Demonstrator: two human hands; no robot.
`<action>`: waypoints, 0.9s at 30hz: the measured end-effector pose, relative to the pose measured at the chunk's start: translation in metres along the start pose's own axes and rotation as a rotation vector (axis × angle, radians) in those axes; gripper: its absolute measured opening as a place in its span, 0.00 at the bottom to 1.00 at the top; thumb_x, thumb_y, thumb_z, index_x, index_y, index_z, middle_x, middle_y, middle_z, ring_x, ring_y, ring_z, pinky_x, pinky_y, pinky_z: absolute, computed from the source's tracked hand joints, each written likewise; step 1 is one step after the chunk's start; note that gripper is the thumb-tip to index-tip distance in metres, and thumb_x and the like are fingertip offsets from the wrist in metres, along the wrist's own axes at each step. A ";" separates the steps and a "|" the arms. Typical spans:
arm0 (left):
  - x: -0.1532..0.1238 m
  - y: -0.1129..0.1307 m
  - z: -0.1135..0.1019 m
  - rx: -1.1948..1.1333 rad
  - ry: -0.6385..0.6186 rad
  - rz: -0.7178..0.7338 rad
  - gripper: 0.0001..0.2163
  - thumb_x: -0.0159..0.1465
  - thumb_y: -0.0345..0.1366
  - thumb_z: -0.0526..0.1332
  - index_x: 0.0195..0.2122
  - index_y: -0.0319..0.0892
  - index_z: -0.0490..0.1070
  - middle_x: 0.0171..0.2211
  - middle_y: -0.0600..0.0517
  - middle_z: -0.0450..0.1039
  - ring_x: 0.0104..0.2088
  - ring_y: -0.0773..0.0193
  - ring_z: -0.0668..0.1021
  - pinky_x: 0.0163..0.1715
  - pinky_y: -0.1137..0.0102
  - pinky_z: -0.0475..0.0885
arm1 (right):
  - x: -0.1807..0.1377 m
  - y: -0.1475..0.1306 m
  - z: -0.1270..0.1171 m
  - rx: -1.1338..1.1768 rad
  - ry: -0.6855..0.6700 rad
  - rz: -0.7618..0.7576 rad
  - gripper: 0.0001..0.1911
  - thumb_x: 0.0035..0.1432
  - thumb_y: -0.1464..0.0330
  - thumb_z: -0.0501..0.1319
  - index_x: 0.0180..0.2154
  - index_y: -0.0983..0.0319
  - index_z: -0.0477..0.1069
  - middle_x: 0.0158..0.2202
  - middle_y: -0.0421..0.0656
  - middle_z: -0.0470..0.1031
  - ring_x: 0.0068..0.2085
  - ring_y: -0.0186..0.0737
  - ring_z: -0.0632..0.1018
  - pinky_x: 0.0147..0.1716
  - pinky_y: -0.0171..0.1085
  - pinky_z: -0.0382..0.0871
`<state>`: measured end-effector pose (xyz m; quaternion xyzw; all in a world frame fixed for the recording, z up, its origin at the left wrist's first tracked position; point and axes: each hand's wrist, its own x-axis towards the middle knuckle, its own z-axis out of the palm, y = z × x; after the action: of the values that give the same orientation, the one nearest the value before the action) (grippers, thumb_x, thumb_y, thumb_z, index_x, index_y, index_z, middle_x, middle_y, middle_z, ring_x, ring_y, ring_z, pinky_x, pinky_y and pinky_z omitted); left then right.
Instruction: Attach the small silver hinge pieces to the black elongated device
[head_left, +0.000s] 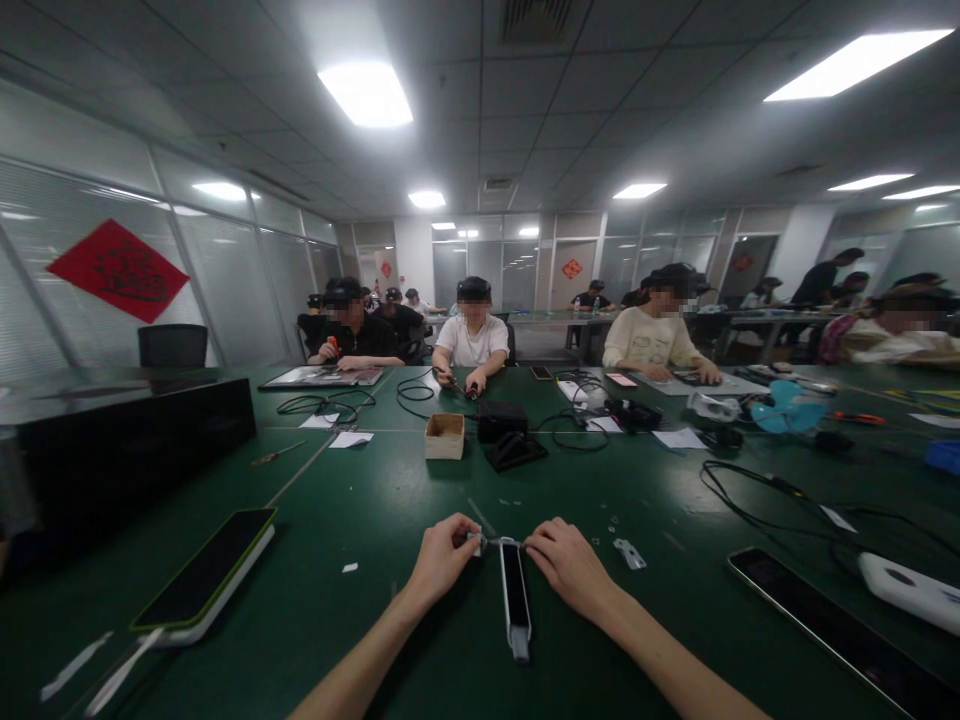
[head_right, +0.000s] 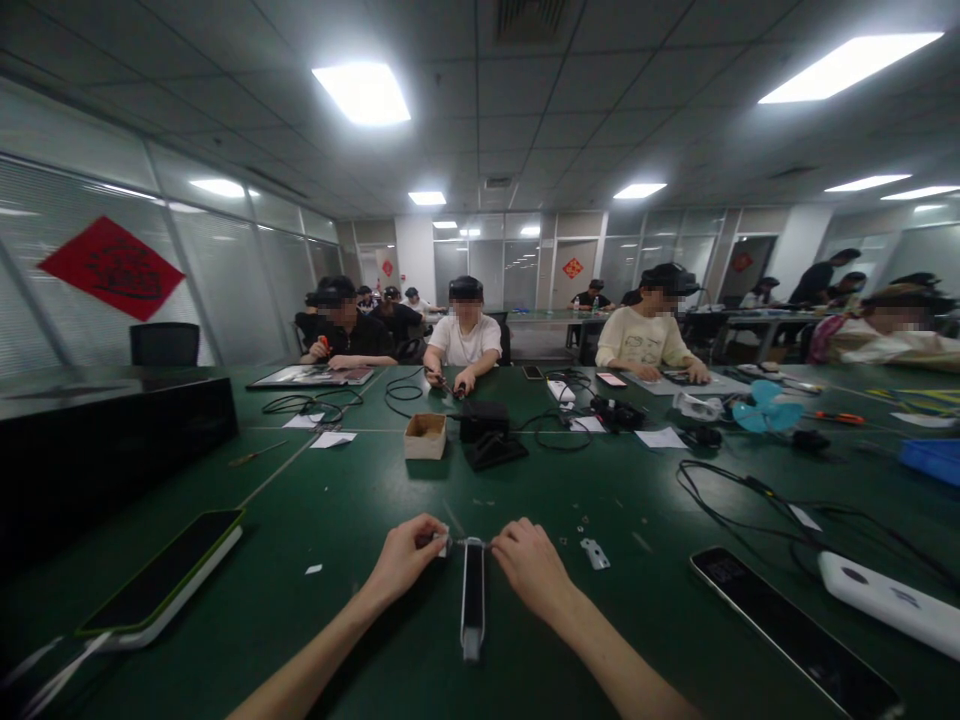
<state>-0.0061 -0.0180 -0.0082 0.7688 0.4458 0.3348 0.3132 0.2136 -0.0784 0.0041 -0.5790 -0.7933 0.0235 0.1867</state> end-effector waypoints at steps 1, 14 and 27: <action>0.000 -0.001 0.000 -0.003 -0.005 -0.001 0.08 0.60 0.38 0.58 0.36 0.40 0.72 0.30 0.54 0.75 0.30 0.65 0.76 0.32 0.73 0.69 | 0.000 0.001 0.001 -0.002 0.001 0.001 0.14 0.64 0.70 0.50 0.43 0.60 0.74 0.41 0.45 0.73 0.41 0.40 0.72 0.38 0.39 0.67; 0.001 0.000 0.006 -0.012 0.020 -0.043 0.07 0.58 0.36 0.58 0.35 0.40 0.72 0.28 0.53 0.76 0.29 0.64 0.77 0.31 0.72 0.70 | 0.000 0.004 0.005 -0.022 0.027 -0.029 0.14 0.64 0.69 0.51 0.42 0.60 0.75 0.40 0.45 0.73 0.41 0.41 0.71 0.38 0.40 0.66; 0.004 0.006 0.007 0.089 -0.061 -0.042 0.11 0.61 0.40 0.55 0.37 0.40 0.73 0.31 0.52 0.76 0.31 0.63 0.77 0.32 0.71 0.69 | 0.000 0.007 0.010 0.013 0.035 -0.037 0.15 0.65 0.68 0.50 0.43 0.60 0.74 0.41 0.45 0.73 0.41 0.40 0.72 0.38 0.39 0.67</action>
<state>0.0036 -0.0179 -0.0069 0.7822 0.4666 0.2845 0.2993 0.2172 -0.0741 -0.0068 -0.5635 -0.8002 0.0151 0.2048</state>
